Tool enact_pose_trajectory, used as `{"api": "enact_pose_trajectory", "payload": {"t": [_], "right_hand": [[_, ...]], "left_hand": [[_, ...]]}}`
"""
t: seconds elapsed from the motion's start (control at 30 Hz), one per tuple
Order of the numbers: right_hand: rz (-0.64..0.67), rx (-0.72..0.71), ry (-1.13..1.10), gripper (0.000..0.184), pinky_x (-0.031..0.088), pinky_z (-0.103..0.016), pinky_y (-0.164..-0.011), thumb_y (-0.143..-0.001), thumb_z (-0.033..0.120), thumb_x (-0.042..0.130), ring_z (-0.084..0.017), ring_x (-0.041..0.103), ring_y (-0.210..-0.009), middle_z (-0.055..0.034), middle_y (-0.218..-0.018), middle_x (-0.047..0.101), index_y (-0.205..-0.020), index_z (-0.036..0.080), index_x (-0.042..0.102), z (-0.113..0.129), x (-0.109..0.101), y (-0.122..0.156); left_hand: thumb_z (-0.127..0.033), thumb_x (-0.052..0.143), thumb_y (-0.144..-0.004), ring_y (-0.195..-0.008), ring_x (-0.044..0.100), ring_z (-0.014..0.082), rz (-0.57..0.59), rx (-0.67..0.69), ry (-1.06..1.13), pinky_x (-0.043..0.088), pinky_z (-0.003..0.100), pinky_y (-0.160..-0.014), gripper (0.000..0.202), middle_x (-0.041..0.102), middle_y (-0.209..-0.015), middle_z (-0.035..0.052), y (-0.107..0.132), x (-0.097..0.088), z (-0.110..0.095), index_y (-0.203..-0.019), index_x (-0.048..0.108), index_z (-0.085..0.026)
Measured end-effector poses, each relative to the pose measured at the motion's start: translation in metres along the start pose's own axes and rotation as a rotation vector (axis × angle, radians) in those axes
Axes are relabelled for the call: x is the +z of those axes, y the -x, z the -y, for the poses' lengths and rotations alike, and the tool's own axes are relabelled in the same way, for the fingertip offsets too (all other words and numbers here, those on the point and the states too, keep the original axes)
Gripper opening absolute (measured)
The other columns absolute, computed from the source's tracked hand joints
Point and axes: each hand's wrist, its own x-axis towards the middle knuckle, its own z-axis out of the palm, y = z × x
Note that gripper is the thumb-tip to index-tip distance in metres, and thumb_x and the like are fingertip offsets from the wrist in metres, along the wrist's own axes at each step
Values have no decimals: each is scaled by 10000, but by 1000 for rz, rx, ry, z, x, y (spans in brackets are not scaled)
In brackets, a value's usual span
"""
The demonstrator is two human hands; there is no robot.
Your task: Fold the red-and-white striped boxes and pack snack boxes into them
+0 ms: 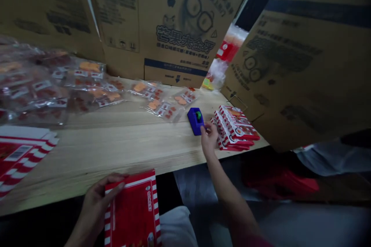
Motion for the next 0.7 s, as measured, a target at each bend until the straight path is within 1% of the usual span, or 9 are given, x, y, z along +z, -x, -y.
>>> {"api": "enact_pose_trajectory", "payload": {"t": [0.03,0.07,0.1,0.17,0.23,0.33,0.43,0.57,0.7], "right_hand": [[-47,14,28,275,475,-324,-752,-716,370,609,-205,597,-864,-81,-942,661,-893,161,640,-8,-3,-19],[-43,36,39,261,465,-314,-706,-689,380,621,-200,588,-795,-64,-854,658,-826,159,643,-15,-5,-34],[-10,60,38,245,450,-305,-657,-658,391,638,-192,571,-714,-39,-744,643,-742,161,640,-21,-6,-45],[59,103,30,246,409,-284,-569,-583,407,680,-164,512,-571,11,-545,566,-580,172,607,-32,-5,-57],[89,136,4,264,373,-272,-518,-534,417,700,-142,465,-502,31,-464,517,-523,174,595,-39,-2,-60],[51,160,-66,285,360,-271,-493,-529,439,696,-134,453,-484,20,-474,528,-547,167,613,-45,4,-57],[-25,152,-150,310,384,-276,-503,-570,469,669,-139,480,-521,-5,-557,569,-600,165,618,-48,5,-46],[-88,104,-221,312,468,-314,-606,-604,475,664,-165,551,-652,-28,-699,611,-637,168,612,-52,-3,-19],[-99,72,-221,305,492,-351,-670,-620,464,673,-180,564,-699,-23,-686,597,-610,171,592,-57,-10,-1]], "left_hand": [[-380,874,-523,-868,640,238,4,2,-8,553,287,-675,357,702,-992,52,-1,1,-1,-716,654,-176],[-384,876,-517,-889,638,244,8,15,-22,553,285,-690,364,703,-999,54,-1,1,-1,-727,661,-178],[-389,875,-512,-907,636,248,7,33,-39,550,279,-702,368,705,-1000,55,-1,2,-2,-731,666,-179],[-402,874,-502,-913,634,247,-6,58,-71,545,265,-702,375,704,-978,51,-1,4,-4,-728,674,-181],[-414,876,-487,-895,635,240,-24,58,-78,544,257,-690,381,700,-954,41,-1,5,-5,-713,675,-183],[-421,877,-479,-903,636,236,-27,47,-72,548,254,-698,385,697,-964,32,-2,4,-6,-719,685,-189],[-419,874,-492,-912,637,242,-18,52,-86,551,260,-700,372,703,-960,35,-1,2,-9,-723,693,-191],[-384,883,-485,-891,642,249,-7,51,-82,556,274,-675,356,704,-957,40,1,-1,-10,-711,692,-186],[-366,874,-522,-852,641,228,13,60,-69,550,273,-669,336,692,-978,33,-2,2,-7,-725,675,-186]]}}
